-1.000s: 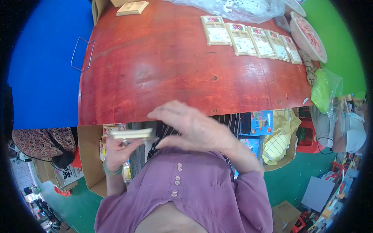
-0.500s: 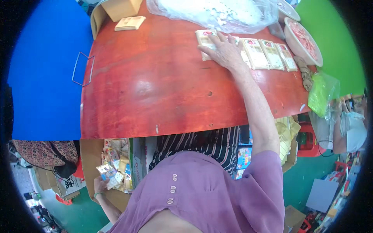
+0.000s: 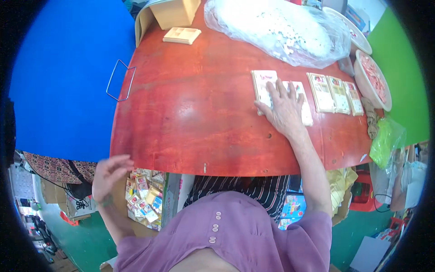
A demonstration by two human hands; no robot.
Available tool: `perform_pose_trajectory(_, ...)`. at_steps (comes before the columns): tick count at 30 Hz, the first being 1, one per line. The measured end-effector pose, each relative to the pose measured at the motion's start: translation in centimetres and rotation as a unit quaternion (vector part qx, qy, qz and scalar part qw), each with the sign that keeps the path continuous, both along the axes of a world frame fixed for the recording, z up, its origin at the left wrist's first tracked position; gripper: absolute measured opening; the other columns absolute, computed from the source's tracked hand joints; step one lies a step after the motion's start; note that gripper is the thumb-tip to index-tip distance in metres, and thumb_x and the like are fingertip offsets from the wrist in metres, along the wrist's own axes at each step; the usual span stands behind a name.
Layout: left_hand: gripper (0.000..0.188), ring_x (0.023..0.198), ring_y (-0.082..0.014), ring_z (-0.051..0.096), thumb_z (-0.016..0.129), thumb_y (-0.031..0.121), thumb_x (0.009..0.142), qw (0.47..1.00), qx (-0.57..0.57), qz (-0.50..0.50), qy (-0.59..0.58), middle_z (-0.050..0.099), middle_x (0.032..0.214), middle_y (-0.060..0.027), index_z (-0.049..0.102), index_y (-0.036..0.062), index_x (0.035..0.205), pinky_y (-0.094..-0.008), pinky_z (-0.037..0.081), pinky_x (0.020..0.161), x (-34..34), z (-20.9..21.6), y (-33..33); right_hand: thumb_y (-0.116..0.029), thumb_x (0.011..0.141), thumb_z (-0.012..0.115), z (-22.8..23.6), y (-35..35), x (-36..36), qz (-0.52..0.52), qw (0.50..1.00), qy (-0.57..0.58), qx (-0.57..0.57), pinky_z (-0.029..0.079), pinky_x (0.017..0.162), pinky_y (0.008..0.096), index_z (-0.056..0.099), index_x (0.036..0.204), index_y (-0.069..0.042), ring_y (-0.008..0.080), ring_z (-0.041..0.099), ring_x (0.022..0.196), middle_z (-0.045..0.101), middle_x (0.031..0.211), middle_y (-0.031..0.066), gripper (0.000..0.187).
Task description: Applying paper labels or sleeves to small plastic trays filled with white objects.
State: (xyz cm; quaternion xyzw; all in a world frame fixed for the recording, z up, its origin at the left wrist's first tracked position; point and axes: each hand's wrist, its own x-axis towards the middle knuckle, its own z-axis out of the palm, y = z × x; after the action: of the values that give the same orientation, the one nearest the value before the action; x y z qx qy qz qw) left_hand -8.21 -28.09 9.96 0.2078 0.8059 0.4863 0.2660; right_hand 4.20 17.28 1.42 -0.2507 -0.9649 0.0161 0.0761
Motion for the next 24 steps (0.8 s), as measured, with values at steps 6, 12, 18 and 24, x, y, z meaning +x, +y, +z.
perform_pose_trajectory(6,0.032,0.096,-0.0158,0.063,0.065,0.02,0.087,0.97,-0.024,-0.157,0.185,0.069,0.101,-0.0122,0.064,-0.0048,0.107,-0.0293,0.048,0.083,-11.5,0.0,14.1,-0.055,0.085,0.056,0.3,-1.9,1.7,-0.002,1.0,0.007,0.009,0.018,0.106,0.0621,0.038,0.141,-0.011,0.0401,0.025,0.137,0.034,0.147,0.0152,0.074)
perform_pose_trajectory(12,0.04,0.107,-0.0348,0.059,0.068,0.024,0.082,0.845,-0.037,-0.129,0.518,0.063,0.112,-0.0211,0.061,-0.0029,0.111,-0.0392,0.047,0.091,-19.7,-5.4,23.5,-0.054,0.082,0.06,1.2,-3.8,2.5,0.01,1.0,0.015,-0.015,0.014,0.108,0.0604,0.037,0.141,-0.006,0.0409,0.023,0.137,0.033,0.147,0.0159,0.079)
perform_pose_trajectory(18,0.045,0.114,-0.0366,0.052,0.065,0.017,0.08,0.815,0.016,0.016,0.579,0.053,0.126,-0.0216,0.055,-0.0012,0.12,-0.0422,0.043,0.097,-27.1,-3.3,29.5,-0.056,0.078,0.062,1.2,-4.9,3.5,0.016,0.999,0.006,-0.028,0.013,0.109,0.0599,0.038,0.138,-0.001,0.0398,0.021,0.137,0.033,0.146,0.0177,0.085)
perform_pose_trajectory(24,0.046,0.122,-0.0392,0.044,0.056,0.011,0.084,0.628,-0.102,0.065,0.769,0.047,0.132,-0.0225,0.046,0.0021,0.129,-0.0427,0.039,0.101,-32.5,1.8,31.6,-0.06,0.077,0.06,1.5,-5.5,4.0,0.024,0.999,0.001,-0.029,0.011,0.109,0.061,0.04,0.136,0.003,0.0398,0.023,0.137,0.033,0.145,0.0198,0.089)
